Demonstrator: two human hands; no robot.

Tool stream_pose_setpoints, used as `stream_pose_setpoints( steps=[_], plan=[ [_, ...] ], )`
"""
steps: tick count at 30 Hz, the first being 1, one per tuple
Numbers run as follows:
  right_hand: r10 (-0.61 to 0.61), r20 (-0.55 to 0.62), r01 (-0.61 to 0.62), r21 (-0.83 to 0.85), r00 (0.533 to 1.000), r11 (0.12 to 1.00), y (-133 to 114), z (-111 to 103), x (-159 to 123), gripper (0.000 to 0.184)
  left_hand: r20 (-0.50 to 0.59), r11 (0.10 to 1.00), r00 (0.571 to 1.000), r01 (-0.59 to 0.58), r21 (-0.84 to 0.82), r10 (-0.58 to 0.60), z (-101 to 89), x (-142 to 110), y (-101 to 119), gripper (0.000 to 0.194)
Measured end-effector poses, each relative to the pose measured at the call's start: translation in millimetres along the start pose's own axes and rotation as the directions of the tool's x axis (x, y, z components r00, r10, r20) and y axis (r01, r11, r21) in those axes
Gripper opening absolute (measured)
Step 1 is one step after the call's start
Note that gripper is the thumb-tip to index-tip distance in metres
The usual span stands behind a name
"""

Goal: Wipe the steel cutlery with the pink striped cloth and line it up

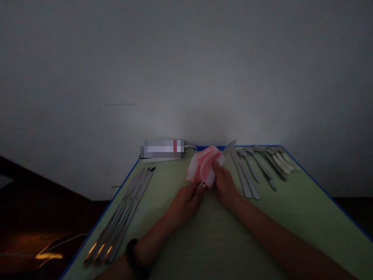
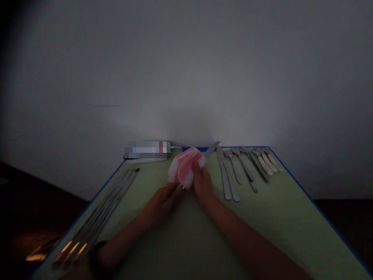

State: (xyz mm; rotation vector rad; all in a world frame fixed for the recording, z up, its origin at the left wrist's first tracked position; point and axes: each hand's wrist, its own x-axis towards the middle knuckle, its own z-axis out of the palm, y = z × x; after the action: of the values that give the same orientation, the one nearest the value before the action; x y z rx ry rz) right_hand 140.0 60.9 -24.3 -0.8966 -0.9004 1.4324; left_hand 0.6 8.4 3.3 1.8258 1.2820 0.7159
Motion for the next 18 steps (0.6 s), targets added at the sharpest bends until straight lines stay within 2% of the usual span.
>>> stream_pose_setpoints(
  steps=[2, 4, 7, 9, 11, 15, 18],
  plan=[
    [-0.031, -0.017, 0.030, -0.097, 0.999, 0.995, 2.4, 6.4, -6.7, 0.040, 0.036, 1.000, 0.999, 0.017, -0.019, -0.016, 0.1, 0.7, -1.3, 0.034],
    [-0.029, -0.067, 0.021, -0.110, 0.997, 0.994, 2.6, 9.8, -8.9, 0.040, 0.068, 1.000, 0.998, 0.015, -0.023, -0.014, 1.1, 0.4, 0.1, 0.036],
    [0.039, -0.084, -0.036, 0.042, 0.996, 0.998, -0.1, 9.7, -6.7, 0.039, -0.007, 0.997, 0.998, -0.065, 0.044, 0.066, 4.8, -0.8, 4.7, 0.029],
    [0.114, -0.028, -0.107, 0.193, 0.993, 0.975, -3.2, 8.2, -4.8, 0.034, -0.069, 0.991, 0.994, -0.075, 0.112, 0.083, 7.7, -1.4, 6.5, 0.028],
    [0.185, 0.053, -0.192, 0.309, 0.981, 0.931, -7.1, 6.8, -4.2, 0.025, -0.087, 0.988, 0.995, -0.032, 0.149, 0.045, 9.4, -1.6, 6.4, 0.030],
    [0.224, 0.198, -0.284, 0.371, 0.954, 0.884, -17.9, 5.3, -6.5, 0.025, -0.126, 0.993, 0.992, 0.012, 0.116, 0.003, 7.6, 0.0, 3.9, 0.030],
    [0.250, 0.325, -0.368, 0.380, 0.912, 0.848, -26.8, 5.2, -7.0, 0.022, -0.156, 0.999, 0.988, 0.026, 0.041, -0.019, 4.2, 2.7, 2.9, 0.027]
  ],
)
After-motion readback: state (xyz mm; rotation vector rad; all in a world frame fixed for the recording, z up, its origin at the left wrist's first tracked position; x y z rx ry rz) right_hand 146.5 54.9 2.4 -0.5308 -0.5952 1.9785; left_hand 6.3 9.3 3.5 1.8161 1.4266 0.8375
